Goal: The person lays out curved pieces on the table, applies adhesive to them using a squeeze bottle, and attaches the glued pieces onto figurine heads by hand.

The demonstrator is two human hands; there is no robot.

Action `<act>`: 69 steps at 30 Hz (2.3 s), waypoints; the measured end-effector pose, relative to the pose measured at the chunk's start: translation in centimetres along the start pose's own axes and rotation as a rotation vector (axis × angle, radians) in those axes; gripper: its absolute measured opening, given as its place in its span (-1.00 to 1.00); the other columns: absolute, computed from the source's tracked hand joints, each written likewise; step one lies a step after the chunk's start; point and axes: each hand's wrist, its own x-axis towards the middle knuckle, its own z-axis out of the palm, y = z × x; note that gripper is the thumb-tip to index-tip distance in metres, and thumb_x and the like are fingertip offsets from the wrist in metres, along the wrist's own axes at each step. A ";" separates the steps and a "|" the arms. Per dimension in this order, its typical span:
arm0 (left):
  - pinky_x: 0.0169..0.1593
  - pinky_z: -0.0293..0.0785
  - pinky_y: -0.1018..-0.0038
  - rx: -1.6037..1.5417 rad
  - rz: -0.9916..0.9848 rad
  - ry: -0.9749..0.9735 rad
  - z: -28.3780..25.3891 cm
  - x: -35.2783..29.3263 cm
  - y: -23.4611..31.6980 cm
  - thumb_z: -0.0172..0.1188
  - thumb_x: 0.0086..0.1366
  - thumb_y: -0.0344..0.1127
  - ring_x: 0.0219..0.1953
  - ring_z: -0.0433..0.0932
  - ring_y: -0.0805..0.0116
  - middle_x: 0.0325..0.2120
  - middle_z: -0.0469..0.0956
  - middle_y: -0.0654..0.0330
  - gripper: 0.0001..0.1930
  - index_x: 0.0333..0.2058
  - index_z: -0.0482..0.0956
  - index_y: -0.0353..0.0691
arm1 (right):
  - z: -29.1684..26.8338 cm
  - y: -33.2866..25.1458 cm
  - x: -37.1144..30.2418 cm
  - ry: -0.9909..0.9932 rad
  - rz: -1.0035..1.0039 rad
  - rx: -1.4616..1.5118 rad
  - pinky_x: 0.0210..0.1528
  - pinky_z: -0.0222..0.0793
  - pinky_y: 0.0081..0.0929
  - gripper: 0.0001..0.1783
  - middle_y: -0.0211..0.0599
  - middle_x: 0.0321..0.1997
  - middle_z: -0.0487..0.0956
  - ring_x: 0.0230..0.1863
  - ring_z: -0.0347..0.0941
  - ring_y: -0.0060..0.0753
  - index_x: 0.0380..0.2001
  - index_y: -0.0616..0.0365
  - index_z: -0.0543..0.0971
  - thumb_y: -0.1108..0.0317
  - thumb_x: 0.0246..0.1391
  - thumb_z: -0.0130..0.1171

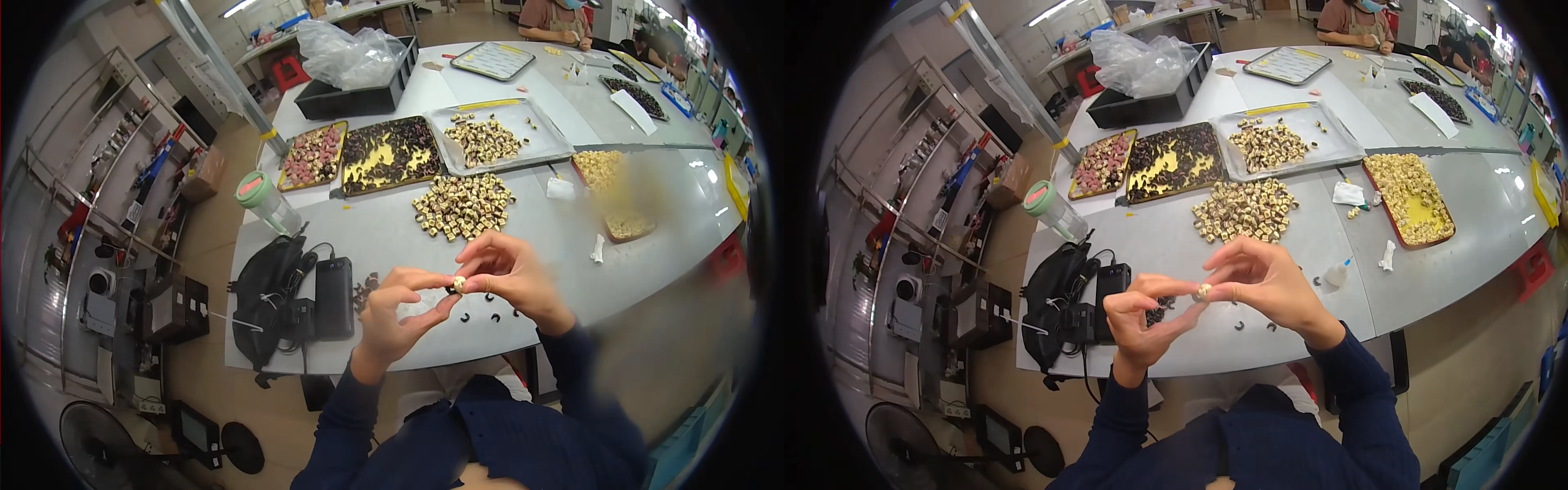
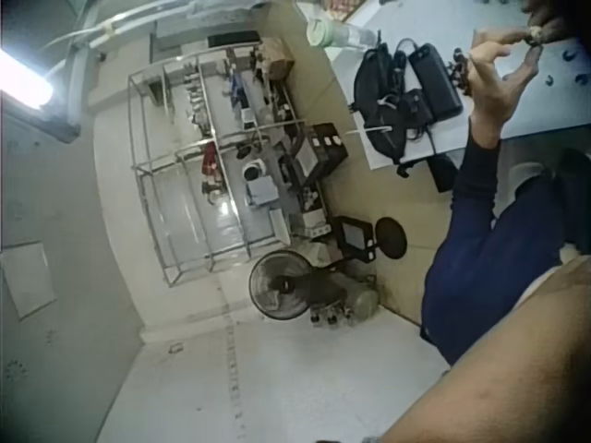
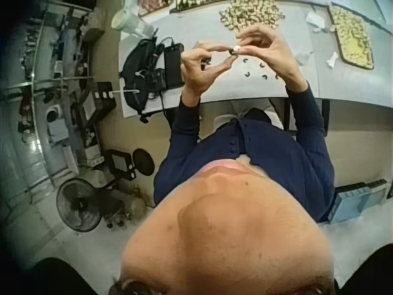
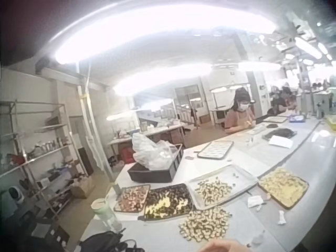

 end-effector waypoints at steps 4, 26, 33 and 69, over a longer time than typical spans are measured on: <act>-0.23 0.46 0.44 0.000 -0.001 0.002 0.4 -0.9 -0.4 0.45 -0.11 -0.65 -0.35 0.60 0.21 -0.36 0.63 -0.02 -0.33 -0.27 0.06 -0.13 | -0.1 0.6 -0.1 -0.012 0.103 0.026 -0.14 0.45 -0.57 -0.67 -0.20 -0.29 0.65 -0.22 0.57 -0.50 -0.15 0.25 0.46 0.55 -0.02 0.29; -0.17 0.47 0.43 -0.222 -0.200 -0.061 6.2 -8.8 -0.2 0.48 -0.12 -0.57 -0.30 0.57 0.22 -0.35 0.64 0.04 -0.42 -0.26 0.20 -0.16 | -2.0 9.6 -8.1 -0.011 0.400 0.444 0.02 0.42 -0.60 -0.53 -0.17 -0.06 0.56 -0.02 0.50 -0.46 0.07 0.29 0.38 0.34 0.13 0.22; -0.13 0.44 0.38 -0.252 -0.208 -0.113 7.4 -9.1 0.5 0.46 -0.11 -0.58 -0.25 0.55 0.20 -0.27 0.61 0.07 -0.42 -0.17 0.28 -0.20 | -2.3 8.3 -9.4 0.093 0.345 0.305 0.03 0.41 -0.57 -0.63 -0.31 -0.13 0.58 -0.08 0.49 -0.54 -0.01 0.28 0.50 0.34 0.14 0.21; -0.11 0.44 0.36 -0.105 -0.265 -0.103 7.5 -9.6 0.8 0.37 -0.02 -0.60 -0.20 0.52 0.15 -0.22 0.61 0.03 -0.59 -0.23 0.36 -0.20 | -1.8 8.3 -12.0 0.279 0.143 0.315 -0.12 0.38 -0.51 -0.64 -0.26 -0.29 0.53 -0.23 0.48 -0.45 -0.27 0.32 0.56 0.19 0.07 0.30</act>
